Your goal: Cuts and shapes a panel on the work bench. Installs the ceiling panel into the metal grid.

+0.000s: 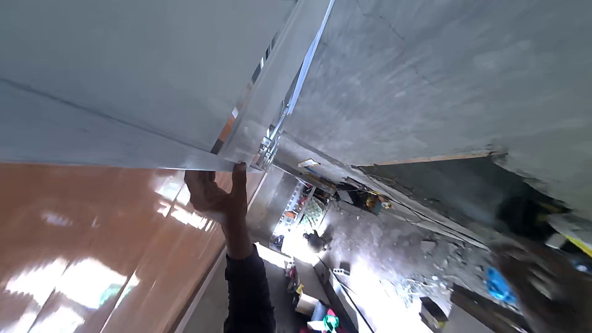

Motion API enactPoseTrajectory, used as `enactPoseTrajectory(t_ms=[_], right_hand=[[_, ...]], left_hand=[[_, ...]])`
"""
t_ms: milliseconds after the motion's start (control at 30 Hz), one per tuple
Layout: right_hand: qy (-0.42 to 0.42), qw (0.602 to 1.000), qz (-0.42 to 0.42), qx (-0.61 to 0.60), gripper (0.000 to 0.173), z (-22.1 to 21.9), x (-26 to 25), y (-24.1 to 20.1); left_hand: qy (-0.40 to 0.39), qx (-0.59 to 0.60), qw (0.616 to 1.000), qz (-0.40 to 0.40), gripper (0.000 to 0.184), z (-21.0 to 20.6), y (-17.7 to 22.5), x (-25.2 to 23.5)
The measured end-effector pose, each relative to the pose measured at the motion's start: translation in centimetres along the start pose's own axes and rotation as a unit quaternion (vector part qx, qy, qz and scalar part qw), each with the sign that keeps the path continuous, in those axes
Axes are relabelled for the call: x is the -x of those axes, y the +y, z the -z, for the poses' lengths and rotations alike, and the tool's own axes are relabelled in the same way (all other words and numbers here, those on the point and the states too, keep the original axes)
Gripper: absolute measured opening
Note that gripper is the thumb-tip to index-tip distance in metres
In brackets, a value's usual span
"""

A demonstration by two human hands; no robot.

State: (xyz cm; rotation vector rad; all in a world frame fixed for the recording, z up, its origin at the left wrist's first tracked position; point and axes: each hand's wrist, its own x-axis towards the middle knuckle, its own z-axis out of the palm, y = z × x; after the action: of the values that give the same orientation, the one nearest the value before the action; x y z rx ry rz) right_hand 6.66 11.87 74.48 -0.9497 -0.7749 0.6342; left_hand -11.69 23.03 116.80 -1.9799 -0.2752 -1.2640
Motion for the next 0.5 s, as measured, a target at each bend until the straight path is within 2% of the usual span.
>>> enactPoseTrajectory(t_ms=[100, 167, 233, 300, 400, 500], right_hand=[[0.005, 0.973, 0.230, -0.003, 0.042, -8.2, -7.6, -9.5], [-0.014, 0.953, 0.300, -0.040, 0.049, -12.4, -10.5, -16.3], [-0.057, 0.941, 0.321, -0.091, 0.061, -14.9, -11.8, -21.9], [-0.071, 0.924, 0.358, -0.115, 0.057, -16.2, -12.5, -24.7], [-0.049, 0.903, 0.417, -0.089, 0.036, -17.2, -13.3, -25.9], [-0.036, 0.900, 0.429, -0.074, 0.032, -16.5, -13.8, -26.3]], left_hand=[[-0.058, 0.035, 0.998, -0.004, 0.070, 1.1, -0.8, -1.2], [-0.103, 0.036, 0.994, 0.000, 0.073, 2.0, -0.7, -2.3], [-0.135, 0.027, 0.990, -0.008, 0.066, 2.6, -0.5, -3.2], [-0.158, 0.029, 0.987, -0.016, 0.062, 2.7, -0.3, -3.8], [-0.181, 0.026, 0.983, -0.020, 0.063, 3.2, -0.1, -4.5], [-0.194, -0.004, 0.980, -0.038, 0.066, 3.2, -0.1, -4.9]])
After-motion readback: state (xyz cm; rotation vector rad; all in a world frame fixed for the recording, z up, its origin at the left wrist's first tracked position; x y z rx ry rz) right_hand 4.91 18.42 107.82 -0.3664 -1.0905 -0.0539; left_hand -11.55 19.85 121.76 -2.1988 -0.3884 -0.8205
